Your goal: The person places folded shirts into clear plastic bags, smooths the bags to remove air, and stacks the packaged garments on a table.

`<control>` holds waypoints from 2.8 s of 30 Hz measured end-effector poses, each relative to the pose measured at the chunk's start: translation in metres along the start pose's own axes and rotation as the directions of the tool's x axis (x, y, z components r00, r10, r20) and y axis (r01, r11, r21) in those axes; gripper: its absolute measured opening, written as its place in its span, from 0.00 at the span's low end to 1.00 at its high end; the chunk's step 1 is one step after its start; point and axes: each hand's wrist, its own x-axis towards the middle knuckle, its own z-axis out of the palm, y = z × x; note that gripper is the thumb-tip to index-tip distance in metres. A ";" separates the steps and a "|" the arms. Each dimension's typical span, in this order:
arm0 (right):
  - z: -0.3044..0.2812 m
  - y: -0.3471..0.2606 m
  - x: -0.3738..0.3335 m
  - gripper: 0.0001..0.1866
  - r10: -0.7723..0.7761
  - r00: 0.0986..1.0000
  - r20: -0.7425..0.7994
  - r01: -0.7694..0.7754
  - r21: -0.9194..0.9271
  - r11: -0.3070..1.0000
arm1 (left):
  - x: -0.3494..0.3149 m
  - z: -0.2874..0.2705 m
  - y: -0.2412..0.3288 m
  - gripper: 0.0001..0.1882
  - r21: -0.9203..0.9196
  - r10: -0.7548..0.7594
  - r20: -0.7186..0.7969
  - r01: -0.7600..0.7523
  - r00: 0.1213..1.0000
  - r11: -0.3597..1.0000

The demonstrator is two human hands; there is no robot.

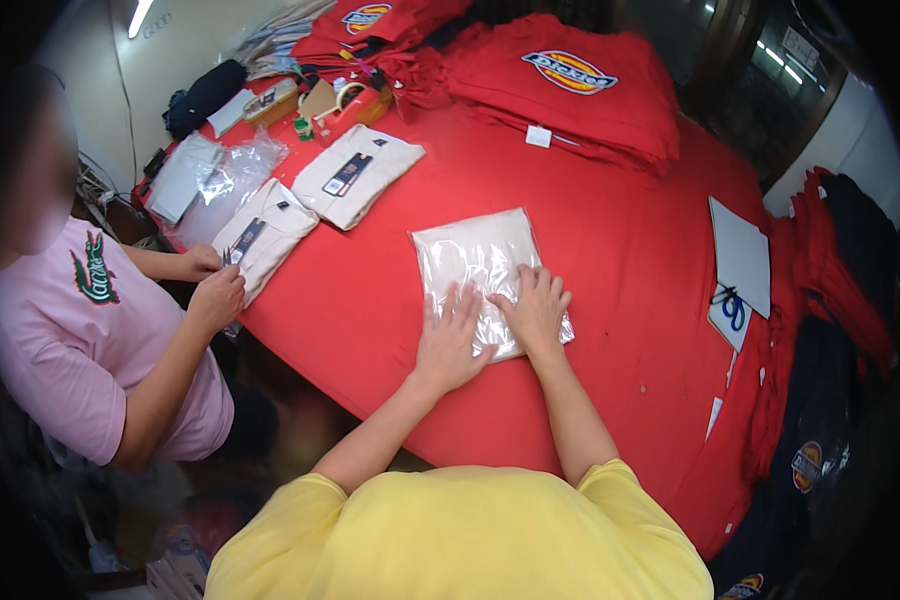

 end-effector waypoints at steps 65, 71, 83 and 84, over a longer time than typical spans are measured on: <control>0.008 0.074 0.012 0.13 -0.087 0.831 0.550 -0.488 0.794 0.363 | 0.045 -0.130 -0.229 0.43 -0.991 -0.781 0.008 -0.099 0.624 -0.090; 0.007 0.088 0.013 0.15 0.020 0.869 0.494 -0.443 0.760 0.476 | 0.054 -0.120 -0.134 0.13 -0.775 -0.447 -0.160 0.169 0.880 0.609; 0.008 0.006 -0.069 0.21 -0.464 0.878 0.119 0.436 0.202 0.877 | -0.037 0.018 -0.003 0.27 -0.144 0.049 -0.181 -0.076 0.982 0.987; 0.009 0.010 -0.070 0.22 -0.460 0.878 0.133 0.431 0.201 0.880 | -0.037 0.021 -0.003 0.27 -0.139 0.054 -0.161 -0.077 0.985 0.987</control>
